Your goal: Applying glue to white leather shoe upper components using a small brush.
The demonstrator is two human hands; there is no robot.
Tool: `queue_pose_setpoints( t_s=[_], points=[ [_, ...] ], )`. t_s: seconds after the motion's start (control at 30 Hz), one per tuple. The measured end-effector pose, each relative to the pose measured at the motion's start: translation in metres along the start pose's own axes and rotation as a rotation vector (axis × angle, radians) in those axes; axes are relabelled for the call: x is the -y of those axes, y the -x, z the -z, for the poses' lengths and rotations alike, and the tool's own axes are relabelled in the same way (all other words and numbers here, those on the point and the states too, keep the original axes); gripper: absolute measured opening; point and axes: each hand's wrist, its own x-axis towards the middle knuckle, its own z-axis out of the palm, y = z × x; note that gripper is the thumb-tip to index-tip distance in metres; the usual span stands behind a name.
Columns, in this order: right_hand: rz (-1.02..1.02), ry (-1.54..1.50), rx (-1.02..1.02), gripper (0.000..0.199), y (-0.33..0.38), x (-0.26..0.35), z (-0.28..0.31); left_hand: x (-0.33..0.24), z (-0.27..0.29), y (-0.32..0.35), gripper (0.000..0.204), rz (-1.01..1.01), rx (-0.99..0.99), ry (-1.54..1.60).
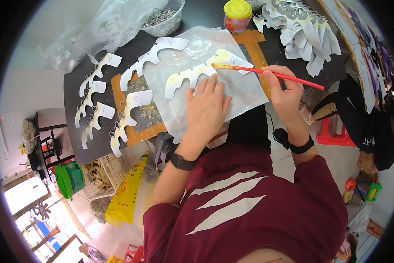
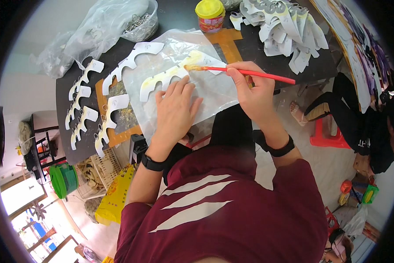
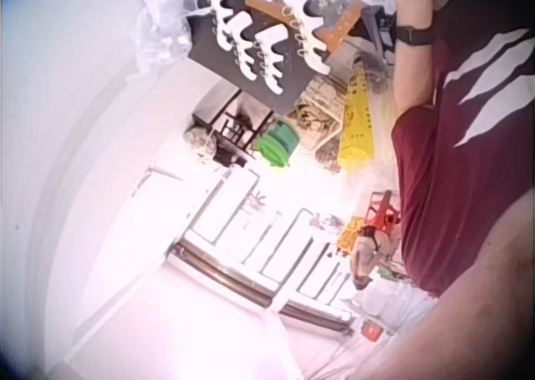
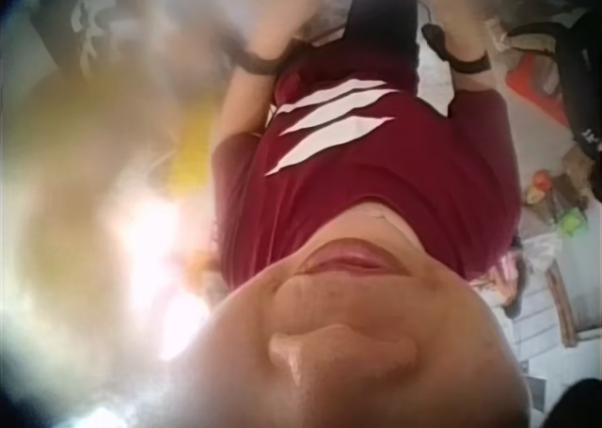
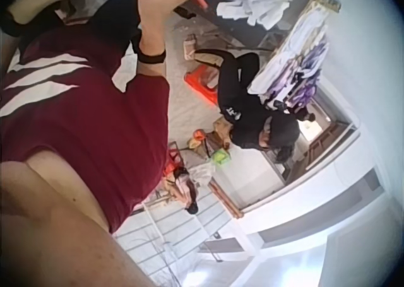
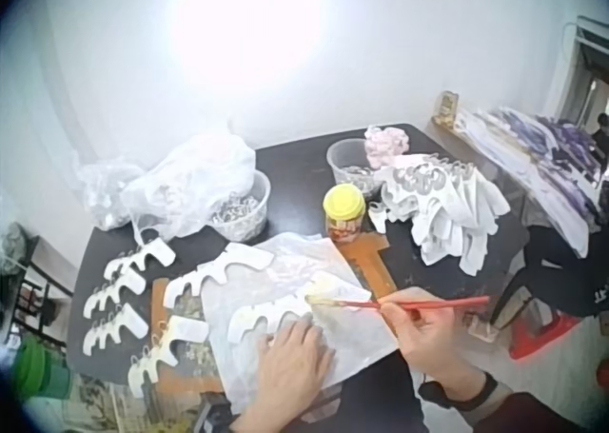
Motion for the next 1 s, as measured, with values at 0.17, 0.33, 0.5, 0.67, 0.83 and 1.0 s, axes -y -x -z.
queue_pose_setpoints(
  t_s=[0.17,0.33,0.5,0.67,0.83,1.0],
  points=[
    [-0.016,-0.023,-0.033,0.008,-0.006,-0.008,-0.007,0.001,-0.001,0.001,0.034,-0.007,-0.013,0.008],
    [-0.029,-0.013,0.007,0.009,-0.007,-0.006,-0.014,0.0,0.0,0.0,0.034,-0.002,0.0,0.015],
    [-0.03,-0.061,0.022,0.009,-0.006,-0.001,-0.013,0.001,-0.001,0.001,0.035,-0.001,0.001,0.013],
    [-0.016,-0.019,0.021,0.009,-0.008,-0.001,-0.013,0.001,-0.001,0.001,0.035,-0.007,-0.002,0.006],
    [-0.055,0.023,0.001,0.009,-0.007,0.0,-0.002,0.001,-0.001,0.001,0.035,-0.007,-0.01,0.008],
    [-0.027,0.097,-0.1,0.01,-0.006,-0.015,0.012,0.001,-0.003,0.001,0.035,-0.015,-0.018,-0.002]
  ],
)
